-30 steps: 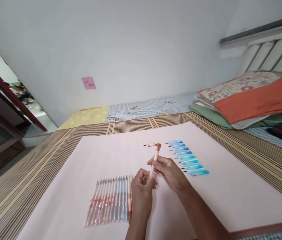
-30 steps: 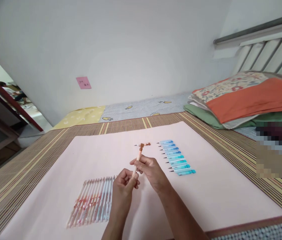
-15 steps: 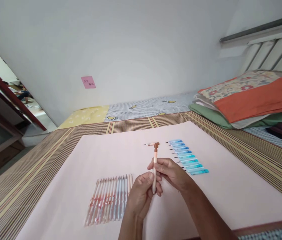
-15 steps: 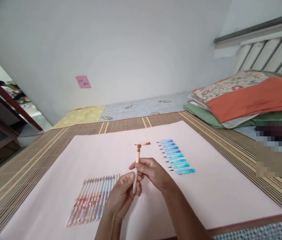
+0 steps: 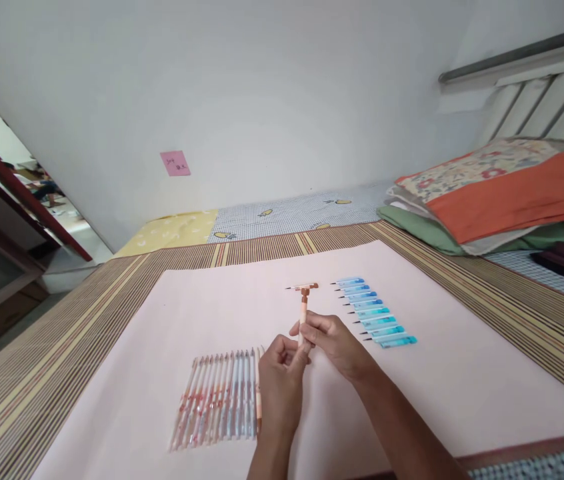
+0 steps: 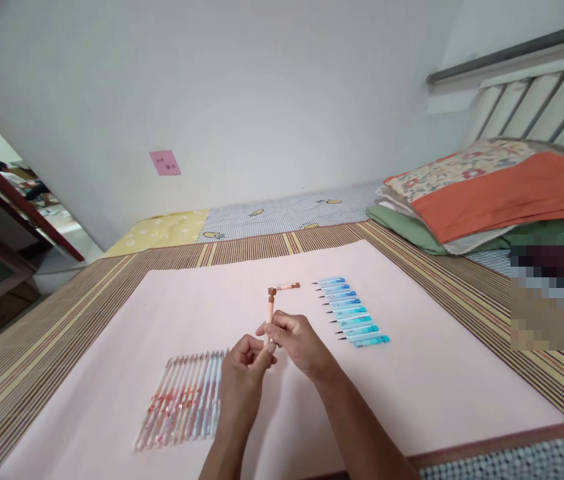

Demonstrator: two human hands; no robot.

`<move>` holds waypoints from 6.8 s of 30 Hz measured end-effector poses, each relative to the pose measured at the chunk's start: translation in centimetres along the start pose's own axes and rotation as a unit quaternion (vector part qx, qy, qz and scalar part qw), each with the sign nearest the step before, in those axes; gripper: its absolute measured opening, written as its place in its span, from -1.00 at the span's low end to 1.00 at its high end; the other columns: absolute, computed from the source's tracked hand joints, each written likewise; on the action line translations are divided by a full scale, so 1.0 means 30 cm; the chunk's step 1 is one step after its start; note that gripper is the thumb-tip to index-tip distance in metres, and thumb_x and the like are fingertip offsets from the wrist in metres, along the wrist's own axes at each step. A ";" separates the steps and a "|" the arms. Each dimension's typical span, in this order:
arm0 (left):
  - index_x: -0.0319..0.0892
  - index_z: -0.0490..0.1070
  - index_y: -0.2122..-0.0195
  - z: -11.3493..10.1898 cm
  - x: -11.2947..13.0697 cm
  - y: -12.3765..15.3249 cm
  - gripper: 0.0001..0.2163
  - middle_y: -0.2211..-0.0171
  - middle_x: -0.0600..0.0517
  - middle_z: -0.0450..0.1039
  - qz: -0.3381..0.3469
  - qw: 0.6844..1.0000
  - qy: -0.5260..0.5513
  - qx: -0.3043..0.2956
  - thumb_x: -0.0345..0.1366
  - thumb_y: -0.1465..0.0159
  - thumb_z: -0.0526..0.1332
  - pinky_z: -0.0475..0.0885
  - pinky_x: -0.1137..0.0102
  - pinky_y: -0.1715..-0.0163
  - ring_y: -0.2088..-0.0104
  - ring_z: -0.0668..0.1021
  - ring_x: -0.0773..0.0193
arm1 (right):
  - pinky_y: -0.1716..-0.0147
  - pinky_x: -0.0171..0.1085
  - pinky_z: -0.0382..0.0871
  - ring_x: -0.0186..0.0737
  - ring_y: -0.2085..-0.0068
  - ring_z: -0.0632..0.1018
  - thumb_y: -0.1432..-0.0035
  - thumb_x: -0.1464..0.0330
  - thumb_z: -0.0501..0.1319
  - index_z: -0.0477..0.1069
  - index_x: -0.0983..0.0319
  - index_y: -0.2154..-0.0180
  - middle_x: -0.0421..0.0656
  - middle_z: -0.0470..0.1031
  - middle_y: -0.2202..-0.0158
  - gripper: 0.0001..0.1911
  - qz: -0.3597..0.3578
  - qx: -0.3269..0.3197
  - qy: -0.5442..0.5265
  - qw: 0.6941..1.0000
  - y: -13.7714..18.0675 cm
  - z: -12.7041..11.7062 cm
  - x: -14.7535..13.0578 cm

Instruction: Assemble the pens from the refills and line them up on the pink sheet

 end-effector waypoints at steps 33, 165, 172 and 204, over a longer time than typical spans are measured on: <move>-0.30 0.57 0.37 0.050 -0.019 0.008 -0.65 0.65 0.03 0.39 -0.136 0.925 0.300 -0.187 -0.03 -0.20 0.36 0.18 0.42 0.44 0.58 0.36 0.37 | 0.17 -0.17 0.46 -0.11 0.07 0.58 -0.34 0.32 0.02 0.34 0.15 -0.20 -0.01 0.55 0.00 -0.56 -0.100 0.169 0.158 0.968 -0.004 -0.065 -0.042; -0.21 0.53 0.32 -0.289 -0.054 -0.115 -0.65 0.45 -0.02 0.55 -0.031 0.993 -0.055 0.103 0.02 -0.15 0.27 0.36 0.38 0.46 0.50 0.54 0.25 | 0.49 -0.29 0.01 -0.16 0.39 0.56 0.06 0.33 0.31 0.47 0.19 0.36 -0.15 0.60 0.38 -0.85 0.076 -0.228 0.543 0.805 0.131 0.242 0.080; -0.21 0.53 0.32 -0.293 -0.050 -0.114 -0.64 0.46 -0.03 0.56 -0.021 0.993 -0.058 0.102 0.03 -0.14 0.27 0.38 0.37 0.46 0.50 0.54 0.24 | 0.49 -0.30 -0.02 -0.21 0.42 0.49 0.09 0.28 0.36 0.45 0.20 0.38 -0.18 0.56 0.42 -0.80 0.085 -0.227 0.529 0.813 0.138 0.244 0.078; -0.23 0.53 0.27 -0.292 -0.071 -0.130 -0.61 0.46 -0.02 0.54 -0.014 0.994 0.002 0.111 0.04 -0.14 0.29 0.37 0.38 0.45 0.49 0.51 0.26 | 0.20 -0.26 0.10 -0.15 0.15 0.42 -0.37 0.37 0.11 0.53 0.30 0.20 0.01 0.45 0.13 -0.77 0.067 -0.057 0.693 0.716 -0.254 -0.214 0.140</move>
Point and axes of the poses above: each hand's wrist, its own y-axis away from the middle knuckle, its own z-axis out of the palm, x = y × z, the point moved 2 cm from there along -y, towards the middle knuckle
